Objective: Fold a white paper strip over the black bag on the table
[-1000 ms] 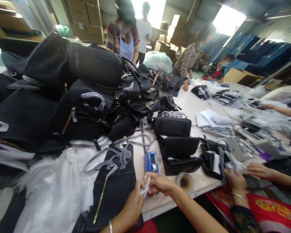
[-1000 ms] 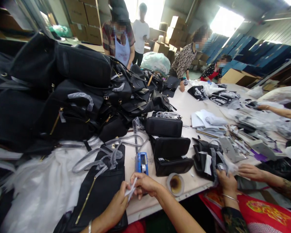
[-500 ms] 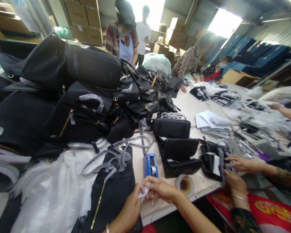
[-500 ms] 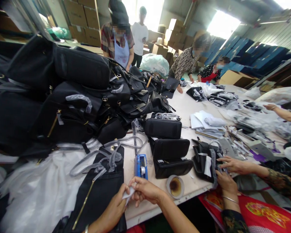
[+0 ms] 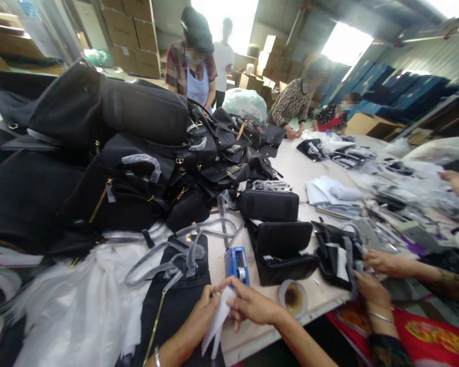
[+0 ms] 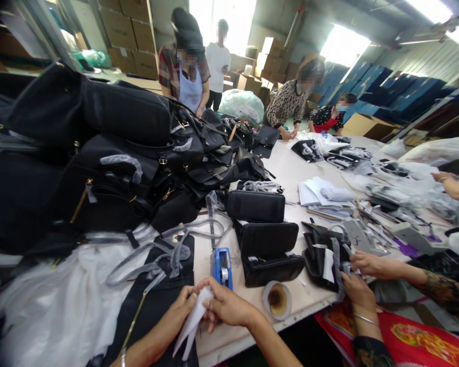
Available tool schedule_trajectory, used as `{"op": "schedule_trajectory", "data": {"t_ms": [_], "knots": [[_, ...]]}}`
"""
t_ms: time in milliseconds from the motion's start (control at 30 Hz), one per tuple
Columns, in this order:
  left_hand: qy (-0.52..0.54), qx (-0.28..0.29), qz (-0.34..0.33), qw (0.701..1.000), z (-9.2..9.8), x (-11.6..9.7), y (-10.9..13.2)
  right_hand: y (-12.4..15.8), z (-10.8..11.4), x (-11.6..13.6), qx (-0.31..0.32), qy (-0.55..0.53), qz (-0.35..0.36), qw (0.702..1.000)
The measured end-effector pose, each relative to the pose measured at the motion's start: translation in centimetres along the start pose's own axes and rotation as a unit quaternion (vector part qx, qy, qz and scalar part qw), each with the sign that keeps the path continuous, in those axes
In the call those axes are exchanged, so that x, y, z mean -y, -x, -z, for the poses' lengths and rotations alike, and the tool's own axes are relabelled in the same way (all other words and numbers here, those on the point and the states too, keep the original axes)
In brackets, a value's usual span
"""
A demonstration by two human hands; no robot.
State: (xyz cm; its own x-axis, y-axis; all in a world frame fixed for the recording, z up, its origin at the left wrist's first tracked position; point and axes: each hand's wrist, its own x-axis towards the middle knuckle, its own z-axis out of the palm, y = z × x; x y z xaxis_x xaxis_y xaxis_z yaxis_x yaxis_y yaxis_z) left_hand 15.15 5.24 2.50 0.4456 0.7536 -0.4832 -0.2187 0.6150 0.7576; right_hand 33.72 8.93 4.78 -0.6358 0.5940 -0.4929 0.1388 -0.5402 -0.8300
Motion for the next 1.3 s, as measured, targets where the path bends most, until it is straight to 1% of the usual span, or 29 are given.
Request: {"op": "schedule_trajectory", "data": {"t_ms": [67,133,200,267,333,400,467,533,600,667,800,900,1100,1233,1300], "knots": [[0.028,0.028,0.006,0.999,-0.3,-1.1,0.0,-0.3,-0.4,0.6,-0.007,0.03,0.004,1.0],[0.033,0.04,0.006,0.999,-0.6,-1.6,0.1,-0.8,-1.0,0.7,-0.038,0.044,0.007,0.998],[0.029,0.017,-0.006,0.999,-0.7,-1.4,0.2,-1.2,-1.9,0.3,-0.097,0.043,0.013,0.994],[0.031,-0.017,-0.014,0.999,-0.6,-0.7,0.1,-1.7,-3.1,-0.5,-0.179,0.036,0.02,0.983],[0.036,-0.05,-0.016,0.998,-0.4,0.0,0.0,-2.0,-4.4,-1.4,-0.271,0.029,0.024,0.962],[0.035,-0.079,-0.017,0.996,-0.2,0.4,0.0,-2.3,-5.6,-2.1,-0.346,0.025,0.018,0.938],[0.024,-0.105,-0.022,0.994,-0.1,0.5,0.1,-2.5,-6.5,-2.6,-0.394,0.023,0.01,0.919],[0.007,-0.128,-0.033,0.991,-0.1,0.4,0.2,-2.6,-7.1,-2.7,-0.421,0.021,0.004,0.907],[0.0,-0.147,-0.044,0.988,-0.1,0.2,0.4,-2.6,-7.6,-2.6,-0.438,0.02,0.004,0.899],[0.001,-0.153,-0.055,0.987,-0.1,0.1,0.5,-2.5,-7.9,-2.4,-0.444,0.019,0.012,0.896],[0.002,-0.129,-0.069,0.989,-0.2,-0.1,0.7,-2.3,-8.3,-2.0,-0.441,0.017,0.03,0.897],[-0.005,-0.113,-0.069,0.991,-0.2,0.0,0.6,-2.1,-8.2,-1.9,-0.439,0.025,0.032,0.897],[-0.025,-0.12,-0.073,0.99,0.1,0.5,0.2,-1.8,-8.0,-1.6,-0.426,0.063,0.045,0.901],[-0.027,-0.124,-0.076,0.989,0.2,0.5,0.1,-1.7,-7.9,-1.2,-0.411,0.111,0.064,0.902],[-0.025,-0.128,-0.08,0.988,0.1,0.5,0.1,-1.7,-7.7,-1.1,-0.403,0.118,0.068,0.905]]}}
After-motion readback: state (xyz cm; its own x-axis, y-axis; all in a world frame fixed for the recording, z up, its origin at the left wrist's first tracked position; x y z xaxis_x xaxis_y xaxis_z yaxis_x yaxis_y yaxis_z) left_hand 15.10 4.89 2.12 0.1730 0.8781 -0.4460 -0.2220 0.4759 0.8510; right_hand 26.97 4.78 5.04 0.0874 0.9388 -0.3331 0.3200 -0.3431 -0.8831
